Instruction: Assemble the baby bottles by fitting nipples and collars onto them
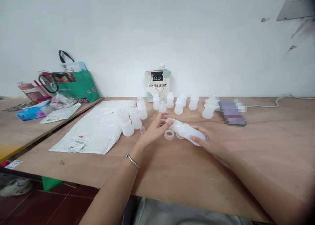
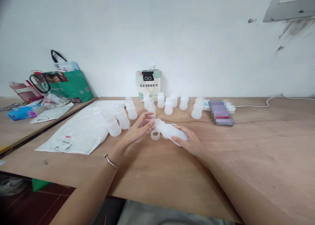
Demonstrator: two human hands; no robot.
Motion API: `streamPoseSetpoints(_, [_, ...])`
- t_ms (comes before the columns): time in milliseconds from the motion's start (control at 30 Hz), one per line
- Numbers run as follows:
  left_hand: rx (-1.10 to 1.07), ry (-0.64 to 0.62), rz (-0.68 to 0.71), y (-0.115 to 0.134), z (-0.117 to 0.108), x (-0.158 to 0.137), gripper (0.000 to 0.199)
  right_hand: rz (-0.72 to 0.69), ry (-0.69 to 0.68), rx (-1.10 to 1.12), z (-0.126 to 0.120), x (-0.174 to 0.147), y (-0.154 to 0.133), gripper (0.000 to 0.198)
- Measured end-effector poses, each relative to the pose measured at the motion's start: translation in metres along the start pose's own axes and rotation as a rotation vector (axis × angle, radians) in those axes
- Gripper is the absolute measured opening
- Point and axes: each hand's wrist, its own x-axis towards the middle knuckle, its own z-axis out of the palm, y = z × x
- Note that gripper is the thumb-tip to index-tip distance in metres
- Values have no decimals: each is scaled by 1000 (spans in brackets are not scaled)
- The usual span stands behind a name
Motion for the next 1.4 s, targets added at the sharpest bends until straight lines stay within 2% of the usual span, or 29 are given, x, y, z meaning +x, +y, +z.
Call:
streamPoseSetpoints(67, [40, 38, -49, -7, 3, 2, 38, -130, 80, -133, 1, -1, 3, 43])
streamPoseSetpoints(133, [40, 0, -47, -10, 4, 3, 37, -213, 149, -211, 1, -3, 3, 45])
streamPoseSetpoints(200, [-15, -68, -4, -6, 3, 2, 33, -163, 129, -182, -2, -5, 1, 45])
streamPoseSetpoints(300, [-102, -191, 80, 5, -1, -1, 31, 36, -91, 15, -7, -5, -4, 44])
streamPoseSetpoints(367, [-149, -219, 91, 11, -2, -3, 34, 49, -104, 43, -6, -5, -6, 44])
streamPoseSetpoints(500, [-204, -86, -38, 4, 4, -2, 47, -235, 197, -291, 3, -6, -4, 42])
streamPoseSetpoints(567, [-205, -30, -91, -4, 10, 0, 49, -369, 238, -408, 7, -8, -4, 43])
streamPoseSetpoints(633, [-204, -6, -97, -8, 15, 2, 47, -416, 249, -426, 9, -11, -6, 44])
streamPoseSetpoints(667, [-211, -2, -83, -8, 17, 2, 44, -396, 256, -399, 9, -12, -8, 44])
streamPoseSetpoints(733, [-253, -19, -36, -5, 19, 1, 40, -261, 201, -251, 6, -12, -12, 42])
streamPoseSetpoints(867, [-337, -138, 15, 5, 19, -3, 44, 122, -201, 335, -1, -10, -18, 43])
streamPoseSetpoints(933, [-367, -150, 21, 6, 18, -4, 49, 195, -270, 484, -1, -8, -17, 46])
streamPoseSetpoints(1000, [-400, -135, 28, 3, 18, -2, 53, 143, -144, 392, 2, -7, -15, 44])
streamPoseSetpoints(1100, [-356, -80, -18, -2, 19, 1, 46, -99, 174, -24, 8, -9, -12, 42])
streamPoseSetpoints(1167, [-301, -58, -63, -4, 19, 2, 40, -254, 274, -251, 12, -13, -14, 43])
streamPoseSetpoints(1233, [-291, -60, -74, -3, 18, 2, 38, -327, 304, -331, 13, -17, -16, 43])
streamPoseSetpoints(1300, [-326, -80, -51, -2, 18, 1, 37, -298, 298, -264, 12, -18, -18, 41])
streamPoseSetpoints(1333, [-347, -93, -36, 0, 18, 0, 36, -237, 252, -180, 11, -17, -19, 40])
streamPoseSetpoints(1400, [-371, -122, -13, 2, 19, -1, 36, -54, 52, 74, 6, -15, -21, 39])
